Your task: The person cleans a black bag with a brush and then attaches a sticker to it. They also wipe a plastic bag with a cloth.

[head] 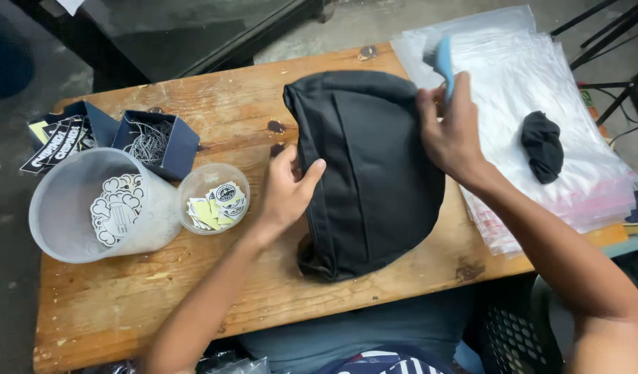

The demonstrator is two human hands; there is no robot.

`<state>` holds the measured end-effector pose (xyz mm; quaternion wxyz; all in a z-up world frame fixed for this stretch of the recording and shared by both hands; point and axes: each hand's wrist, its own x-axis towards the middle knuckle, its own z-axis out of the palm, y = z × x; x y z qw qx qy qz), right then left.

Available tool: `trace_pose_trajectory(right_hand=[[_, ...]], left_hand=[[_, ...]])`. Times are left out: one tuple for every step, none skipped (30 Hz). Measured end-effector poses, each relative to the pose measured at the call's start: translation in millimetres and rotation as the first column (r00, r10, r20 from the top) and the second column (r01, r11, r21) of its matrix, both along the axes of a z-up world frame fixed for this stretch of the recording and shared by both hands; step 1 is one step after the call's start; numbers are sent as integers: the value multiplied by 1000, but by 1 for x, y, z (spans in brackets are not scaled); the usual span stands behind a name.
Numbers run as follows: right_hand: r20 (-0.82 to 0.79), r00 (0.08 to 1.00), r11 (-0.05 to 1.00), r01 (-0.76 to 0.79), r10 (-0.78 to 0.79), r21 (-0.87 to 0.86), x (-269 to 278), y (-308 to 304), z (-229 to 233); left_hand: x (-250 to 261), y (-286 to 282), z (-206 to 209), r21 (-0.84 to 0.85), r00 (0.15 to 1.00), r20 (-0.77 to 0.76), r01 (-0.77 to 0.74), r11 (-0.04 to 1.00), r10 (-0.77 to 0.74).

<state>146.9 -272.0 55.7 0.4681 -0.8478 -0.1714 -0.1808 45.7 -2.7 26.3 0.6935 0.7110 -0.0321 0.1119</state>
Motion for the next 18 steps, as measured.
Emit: trace_pose_trajectory(right_hand=[[0,1000,1000,-3,3,-1,0,5,-4],[-159,987,996,-29,14,-90,1,11,-9],[-313,950,982,-67,9,-177,2,15,-13],[-312,950,981,-70,10,-180,1,20,-15],[-345,939,960,-91,-6,-266,-1,25,-18],[-375,927,930,-115,-26,-348,-3,29,-20],[-377,926,930,-118,-24,-349,-5,33,-14],[-259,965,812,-112,-50,-572,-6,36,-7],[-136,990,646,-75,-44,-759,-8,38,-1],[-139,989,644,-79,-43,-761,-9,41,-5],[-9,1000,597,8,-26,-802,-9,44,-8],[120,993,551,101,-2,-828,-9,47,-12],[117,993,549,98,1,-830,-10,50,-7],[33,979,619,-102,203,-779,-11,53,-2],[-35,913,639,-311,406,-703,-13,56,2],[-44,910,634,-320,412,-704,-15,66,7],[-67,907,644,-346,415,-682,-18,76,12],[-91,904,654,-370,419,-660,-21,85,17]], left_hand=[[1,4,-17,-1,1000,0,-3,1000,3],[1,8,-33,107,995,-86,-45,993,54],[3,12,-51,214,980,-165,-76,974,113],[-1,11,-39,211,980,-165,-79,974,115],[-7,11,-27,520,970,-194,-24,854,146],[-12,10,-15,768,960,-213,49,638,183],[-10,10,-22,767,959,-216,49,640,185],[-8,11,-29,860,979,115,-184,476,170],[-6,10,-37,847,900,426,-431,311,90],[-8,12,-35,848,902,422,-429,312,93],[-8,13,-32,856,905,414,-424,296,100],[-8,14,-29,864,908,406,-419,279,106],[-8,14,-29,864,908,404,-418,281,109],[-7,14,-29,867,914,393,-404,291,101],[-8,14,-30,872,921,377,-388,300,96],[-8,14,-31,873,924,369,-383,302,103],[-9,14,-32,883,934,344,-358,305,99],[-9,14,-33,891,943,319,-333,308,96]])
